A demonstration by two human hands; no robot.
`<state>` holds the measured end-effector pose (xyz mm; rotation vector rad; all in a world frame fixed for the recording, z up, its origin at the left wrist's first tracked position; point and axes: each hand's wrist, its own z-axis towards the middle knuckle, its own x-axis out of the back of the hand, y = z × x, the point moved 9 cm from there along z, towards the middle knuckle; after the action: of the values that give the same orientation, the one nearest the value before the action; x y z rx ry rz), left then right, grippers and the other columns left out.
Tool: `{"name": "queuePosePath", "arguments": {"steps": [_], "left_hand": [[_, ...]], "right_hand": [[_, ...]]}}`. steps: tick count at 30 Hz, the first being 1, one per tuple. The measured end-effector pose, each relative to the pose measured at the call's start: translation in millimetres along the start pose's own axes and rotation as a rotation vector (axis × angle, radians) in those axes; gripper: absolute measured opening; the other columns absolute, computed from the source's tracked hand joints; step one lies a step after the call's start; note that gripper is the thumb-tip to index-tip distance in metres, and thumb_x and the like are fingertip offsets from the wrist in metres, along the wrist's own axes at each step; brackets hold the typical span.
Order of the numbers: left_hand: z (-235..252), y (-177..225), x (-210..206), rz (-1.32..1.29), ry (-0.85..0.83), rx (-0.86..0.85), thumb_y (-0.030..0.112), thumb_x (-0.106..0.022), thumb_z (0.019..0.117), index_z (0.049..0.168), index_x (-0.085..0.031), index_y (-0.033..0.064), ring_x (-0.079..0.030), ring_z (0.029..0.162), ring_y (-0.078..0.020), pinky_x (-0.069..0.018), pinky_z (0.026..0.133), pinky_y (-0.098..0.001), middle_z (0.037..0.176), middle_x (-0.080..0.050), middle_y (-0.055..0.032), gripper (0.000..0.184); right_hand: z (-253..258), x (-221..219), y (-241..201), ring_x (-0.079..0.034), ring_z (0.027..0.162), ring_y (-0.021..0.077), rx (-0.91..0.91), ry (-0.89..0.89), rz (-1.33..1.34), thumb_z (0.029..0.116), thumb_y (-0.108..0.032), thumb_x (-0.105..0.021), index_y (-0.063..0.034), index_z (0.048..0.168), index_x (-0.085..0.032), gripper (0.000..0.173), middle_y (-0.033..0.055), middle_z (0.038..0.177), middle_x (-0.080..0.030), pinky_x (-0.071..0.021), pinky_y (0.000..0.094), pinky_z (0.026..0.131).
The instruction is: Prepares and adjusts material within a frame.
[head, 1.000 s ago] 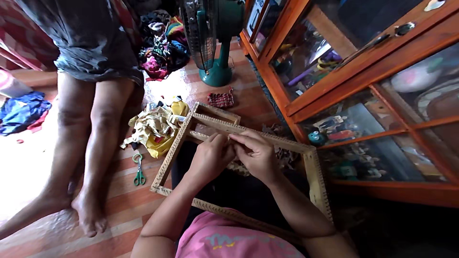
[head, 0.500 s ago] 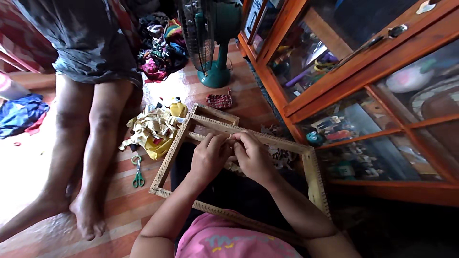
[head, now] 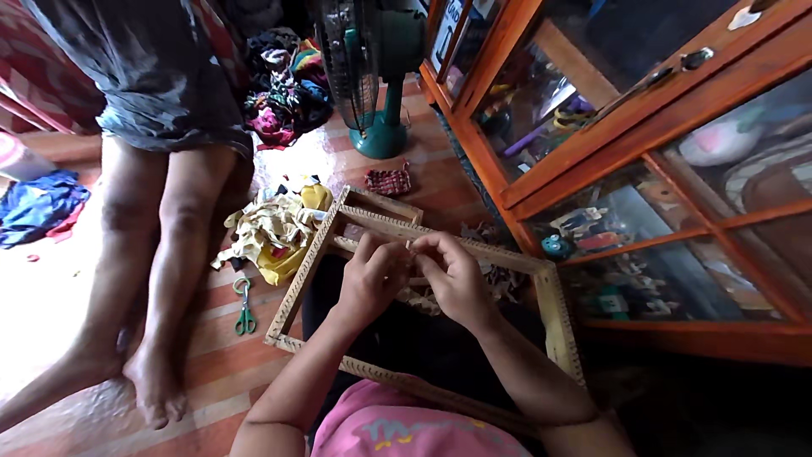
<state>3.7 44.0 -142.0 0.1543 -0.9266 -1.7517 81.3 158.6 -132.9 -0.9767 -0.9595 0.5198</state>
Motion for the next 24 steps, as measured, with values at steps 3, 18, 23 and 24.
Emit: {"name": "queuePosePath", "arguments": {"steps": [3,18,23,24], "left_hand": [[-6,-21,-10,-0.302,-0.089,0.318,0.003,-0.062,0.0861,0.092,-0.069,0.0021,-0.055,0.08,-0.0029,-0.048,0.069,-0.0145,0.092,-0.056,-0.0035,0.009],[-38,-48,-43,-1.049,-0.196,0.969,0.009,-0.059,0.094,0.092,-0.072,0.0144,-0.052,0.06,0.0015,-0.0453,0.056,-0.0158,0.081,-0.064,0.0066,0.014],[-32,-46,-34,-0.935,-0.213,0.959,0.005,-0.061,0.0954,0.091,-0.072,0.0098,-0.05,0.059,0.0002,-0.0444,0.054,-0.0149,0.087,-0.064,0.0023,0.012],[-31,-45,-34,-0.919,-0.225,0.96,0.006,-0.061,0.096,0.09,-0.072,0.0094,-0.049,0.057,0.0005,-0.0434,0.053,-0.0147,0.083,-0.064,0.0026,0.013]], "right_hand": [[-1,4,-7,-0.064,0.079,0.0026,0.127,0.073,-0.05,0.0956,-0.003,-0.06,0.0004,0.114,-0.057,0.019,0.0041,0.092,-0.064,-0.0557,0.0174,0.071],[1,1,-12,-0.064,0.104,0.0152,0.429,-0.04,-0.261,0.0981,-0.012,-0.063,-0.0003,0.11,-0.073,0.02,0.0115,0.108,-0.066,-0.0544,0.0246,0.093],[0,1,-14,-0.065,0.103,0.0186,0.451,-0.007,-0.298,0.0905,-0.022,-0.077,0.0004,0.11,-0.072,0.03,0.0134,0.106,-0.067,-0.0546,0.0262,0.092],[0,2,-16,-0.066,0.101,0.0185,0.473,0.022,-0.304,0.09,-0.02,-0.077,0.0,0.105,-0.072,0.026,0.013,0.102,-0.068,-0.0551,0.0258,0.091]]}}
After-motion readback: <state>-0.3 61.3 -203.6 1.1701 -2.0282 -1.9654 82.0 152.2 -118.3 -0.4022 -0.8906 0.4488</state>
